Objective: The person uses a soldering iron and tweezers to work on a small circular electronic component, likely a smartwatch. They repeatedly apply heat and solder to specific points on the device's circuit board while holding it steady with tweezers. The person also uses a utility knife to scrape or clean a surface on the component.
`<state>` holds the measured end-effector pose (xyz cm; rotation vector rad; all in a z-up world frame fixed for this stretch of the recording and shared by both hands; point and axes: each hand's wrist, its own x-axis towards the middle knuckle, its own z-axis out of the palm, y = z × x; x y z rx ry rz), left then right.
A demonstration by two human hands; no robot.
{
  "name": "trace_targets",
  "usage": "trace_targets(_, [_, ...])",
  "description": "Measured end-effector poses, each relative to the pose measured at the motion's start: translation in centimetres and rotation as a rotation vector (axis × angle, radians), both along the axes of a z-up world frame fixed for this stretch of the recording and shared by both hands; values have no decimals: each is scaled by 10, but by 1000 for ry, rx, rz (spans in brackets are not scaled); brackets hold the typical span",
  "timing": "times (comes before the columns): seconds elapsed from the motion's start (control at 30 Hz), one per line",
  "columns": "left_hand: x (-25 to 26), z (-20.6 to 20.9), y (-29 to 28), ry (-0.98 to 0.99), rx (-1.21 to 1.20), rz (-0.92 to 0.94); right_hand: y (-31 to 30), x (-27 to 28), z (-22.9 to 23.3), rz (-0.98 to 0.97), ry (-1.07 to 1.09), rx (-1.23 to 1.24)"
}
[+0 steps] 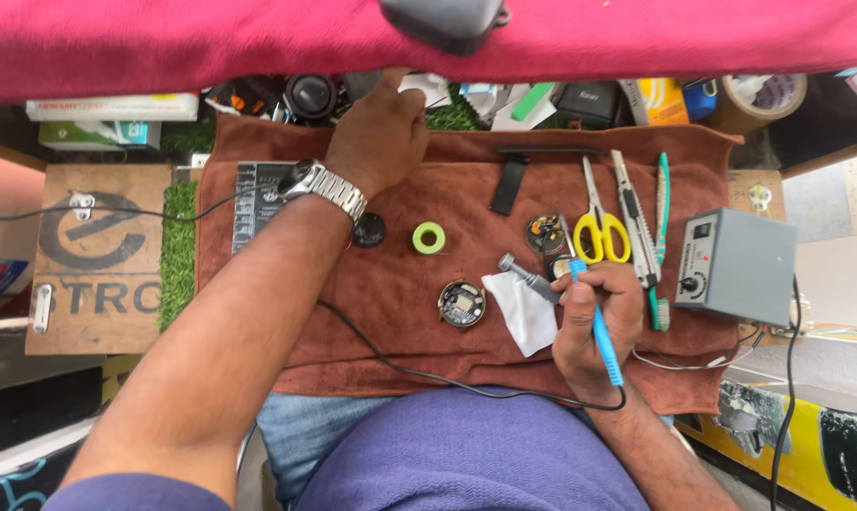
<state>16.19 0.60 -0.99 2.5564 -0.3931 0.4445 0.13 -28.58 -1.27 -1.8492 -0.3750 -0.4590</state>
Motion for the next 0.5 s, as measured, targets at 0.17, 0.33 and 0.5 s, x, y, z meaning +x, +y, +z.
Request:
trace_targets(0.17, [20,-11,-3,105,139,114,-1,2,2,9,33,16])
trace_targets(0.33, [17,-5,-5,46,208,71,-1,1,2,50,31,51])
trace_targets(0.5, [21,-9,-4,102,229,53,-1,2,2,15,19,20])
